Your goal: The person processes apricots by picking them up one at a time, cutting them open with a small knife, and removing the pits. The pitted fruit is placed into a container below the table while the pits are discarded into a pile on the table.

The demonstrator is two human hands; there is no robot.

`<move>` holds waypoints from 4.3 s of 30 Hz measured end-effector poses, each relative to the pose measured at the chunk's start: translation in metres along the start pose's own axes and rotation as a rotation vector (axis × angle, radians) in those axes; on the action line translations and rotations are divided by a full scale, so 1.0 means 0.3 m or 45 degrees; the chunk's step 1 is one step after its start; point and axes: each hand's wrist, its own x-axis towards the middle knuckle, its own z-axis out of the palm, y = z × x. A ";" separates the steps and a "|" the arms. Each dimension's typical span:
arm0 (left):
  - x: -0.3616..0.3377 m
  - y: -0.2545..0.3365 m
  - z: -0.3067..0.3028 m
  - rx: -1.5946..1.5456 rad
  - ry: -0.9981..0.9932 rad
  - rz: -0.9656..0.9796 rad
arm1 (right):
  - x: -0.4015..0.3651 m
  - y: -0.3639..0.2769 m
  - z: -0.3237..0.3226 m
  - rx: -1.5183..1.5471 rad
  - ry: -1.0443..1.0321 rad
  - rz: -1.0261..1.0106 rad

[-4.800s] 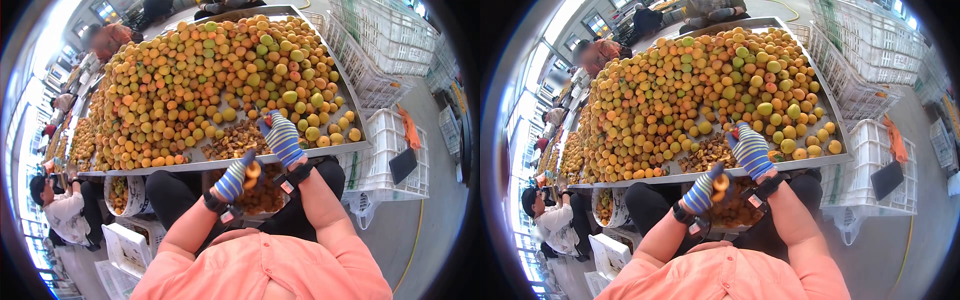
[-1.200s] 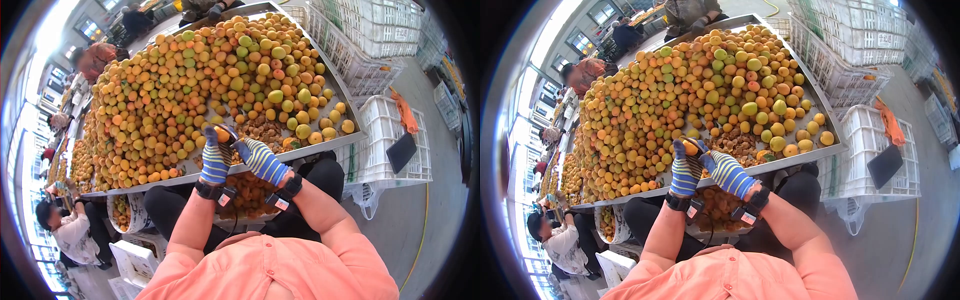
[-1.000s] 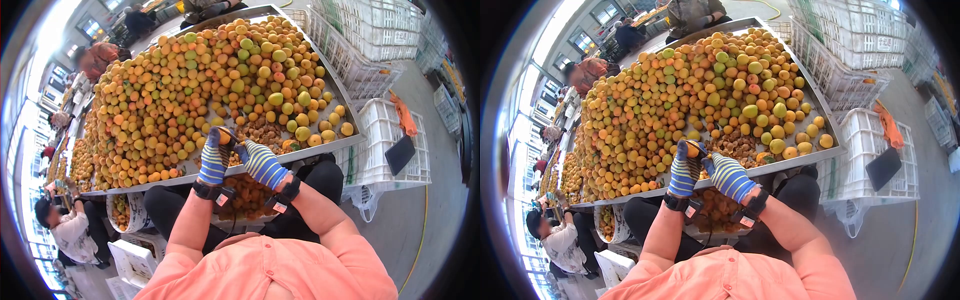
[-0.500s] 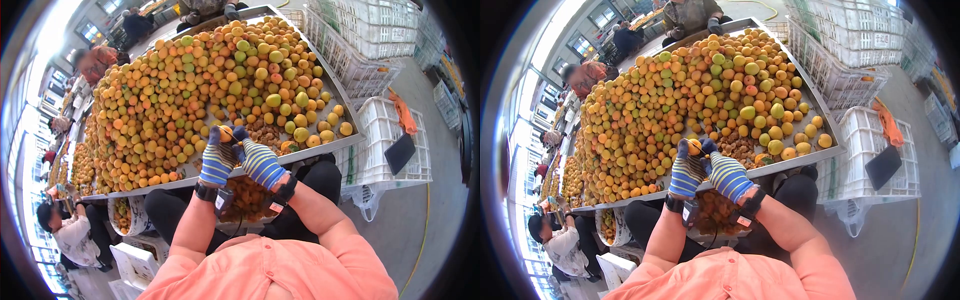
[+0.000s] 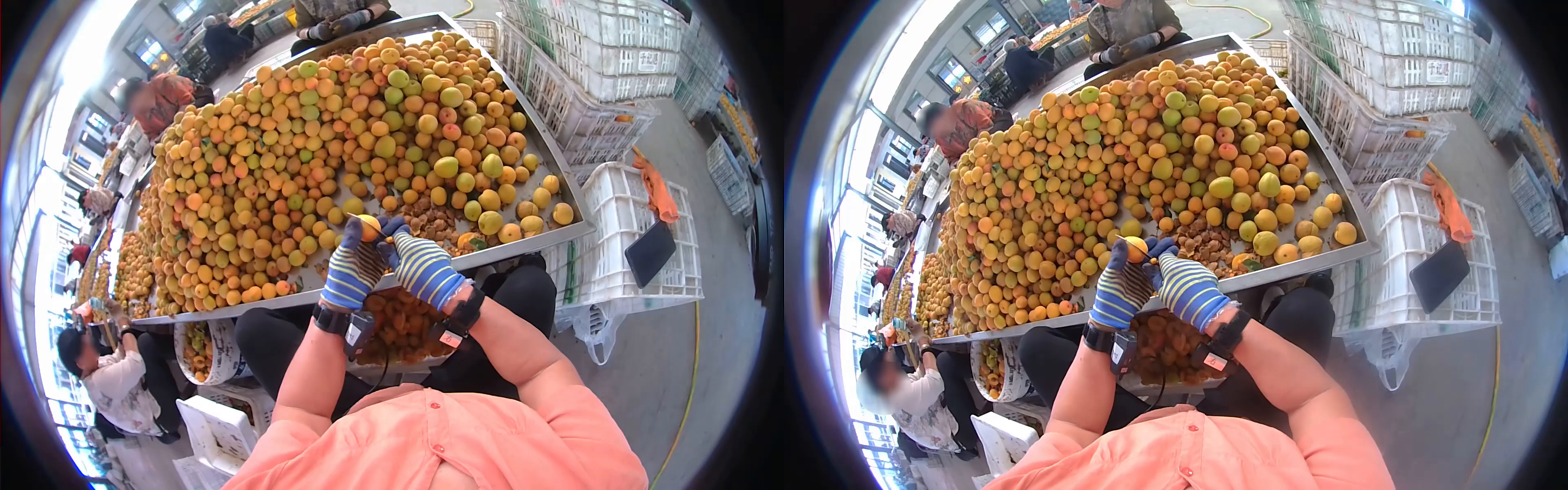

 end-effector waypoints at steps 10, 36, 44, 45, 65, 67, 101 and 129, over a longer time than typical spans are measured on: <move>0.004 0.035 0.018 0.837 0.042 0.310 | 0.008 0.011 -0.025 0.231 0.069 -0.061; 0.016 0.023 0.041 0.059 0.037 0.100 | 0.005 -0.011 -0.039 0.001 -0.053 0.053; 0.025 0.000 0.013 0.705 0.155 0.303 | -0.009 -0.016 -0.019 -0.076 -0.030 0.056; 0.024 -0.003 0.015 0.941 0.219 0.400 | -0.011 -0.014 -0.019 -0.059 -0.028 0.039; 0.024 0.006 0.030 1.110 0.282 0.406 | -0.017 0.024 0.053 0.411 -0.068 -0.307; 0.023 0.016 0.026 1.142 0.254 0.397 | -0.022 -0.002 0.028 0.509 -0.135 -0.233; 0.016 0.010 0.050 0.536 0.299 0.540 | 0.005 -0.001 0.034 0.526 0.444 -0.101; 0.015 0.009 -0.006 1.615 -0.123 -0.219 | 0.026 0.018 -0.004 0.269 0.346 -0.379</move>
